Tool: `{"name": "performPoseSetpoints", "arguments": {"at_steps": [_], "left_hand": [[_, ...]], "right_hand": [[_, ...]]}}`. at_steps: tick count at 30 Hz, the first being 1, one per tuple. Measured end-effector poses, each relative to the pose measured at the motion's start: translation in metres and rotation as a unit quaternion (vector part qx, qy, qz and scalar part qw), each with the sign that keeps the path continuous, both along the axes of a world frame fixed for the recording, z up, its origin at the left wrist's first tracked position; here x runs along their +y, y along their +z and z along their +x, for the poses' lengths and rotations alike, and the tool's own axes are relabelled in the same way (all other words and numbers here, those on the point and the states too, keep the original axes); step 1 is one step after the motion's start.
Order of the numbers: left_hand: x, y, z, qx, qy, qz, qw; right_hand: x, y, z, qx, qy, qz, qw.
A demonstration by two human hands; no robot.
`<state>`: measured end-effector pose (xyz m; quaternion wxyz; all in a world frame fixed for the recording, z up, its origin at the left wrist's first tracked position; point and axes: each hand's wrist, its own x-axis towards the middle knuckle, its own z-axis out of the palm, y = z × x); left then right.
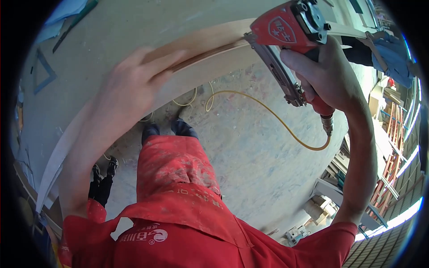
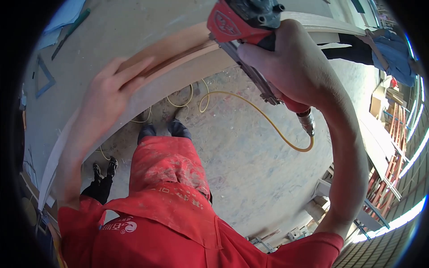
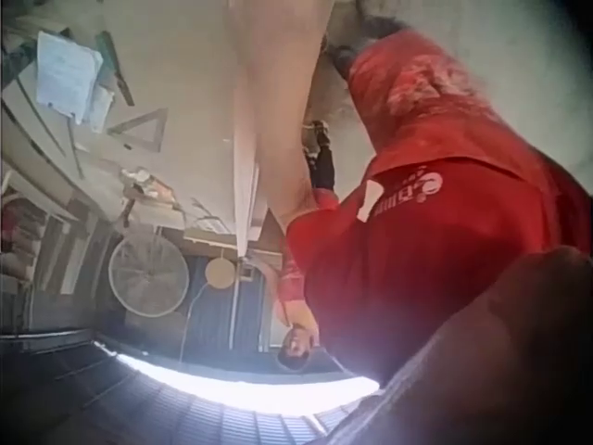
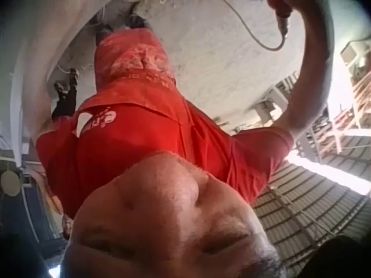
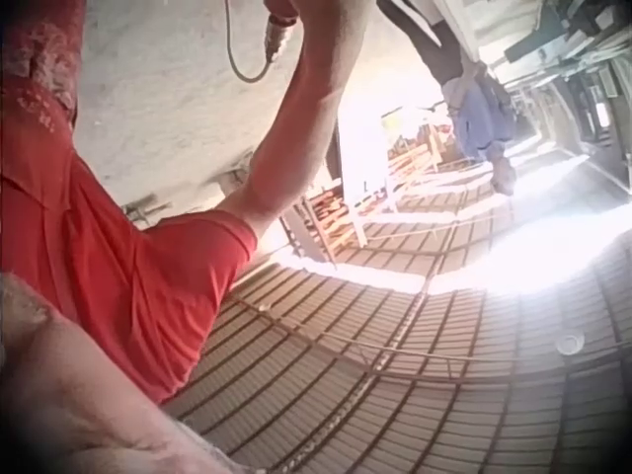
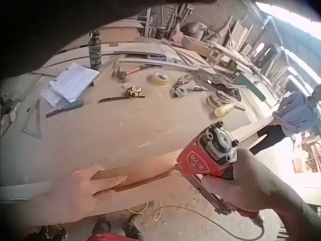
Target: Assembling wood components by marking measurements with a pencil, applying glue, and fastening with a pneumatic nail gun.
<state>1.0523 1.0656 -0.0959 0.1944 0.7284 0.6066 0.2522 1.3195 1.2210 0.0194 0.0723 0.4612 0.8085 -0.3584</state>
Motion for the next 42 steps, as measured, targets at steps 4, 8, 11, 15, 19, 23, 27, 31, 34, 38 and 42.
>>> {"name": "performPoseSetpoints", "arguments": {"at_steps": [4,8,11,15,19,23,27,31,34,38,42], "left_hand": [[-0.128,0.001,-0.115,-0.019,0.058,-0.099,0.993],[-0.154,-0.021,-0.157,-0.016,0.053,-0.11,0.992],[-0.144,-0.026,-0.154,0.0,0.043,-0.099,0.994],[-0.146,-0.034,-0.158,0.012,0.028,-0.081,0.996],[-0.148,-0.034,-0.163,0.016,0.017,-0.057,0.998],[-0.14,-0.025,-0.161,0.032,0.014,-0.051,0.998],[-0.127,-0.007,-0.156,0.029,0.011,-0.05,0.998],[-0.122,-0.004,-0.157,0.028,0.014,-0.05,0.998],[-0.127,-0.012,-0.161,0.038,0.017,-0.057,0.998],[-0.139,-0.021,-0.166,0.028,0.013,-0.04,0.999],[-0.148,-0.027,-0.17,0.029,0.016,-0.042,0.999]], "right_hand": [[-0.081,-0.013,-0.065,0.025,-0.057,-0.051,0.997],[-0.121,-0.022,-0.11,0.044,-0.104,-0.083,0.99],[-0.117,-0.026,-0.117,0.05,-0.122,-0.085,0.988],[-0.126,-0.031,-0.126,0.053,-0.143,-0.088,0.984],[-0.131,-0.029,-0.131,0.036,-0.162,-0.088,0.982],[-0.126,-0.022,-0.128,0.042,-0.177,-0.085,0.98],[-0.119,-0.003,-0.126,0.036,-0.183,-0.078,0.979],[-0.116,0.003,-0.13,0.021,-0.166,-0.052,0.984],[-0.122,-0.004,-0.137,-0.006,-0.153,-0.052,0.987],[-0.156,-0.016,-0.16,0.065,-0.148,-0.069,0.984],[-0.174,-0.023,-0.176,0.121,-0.131,-0.071,0.981]]}}
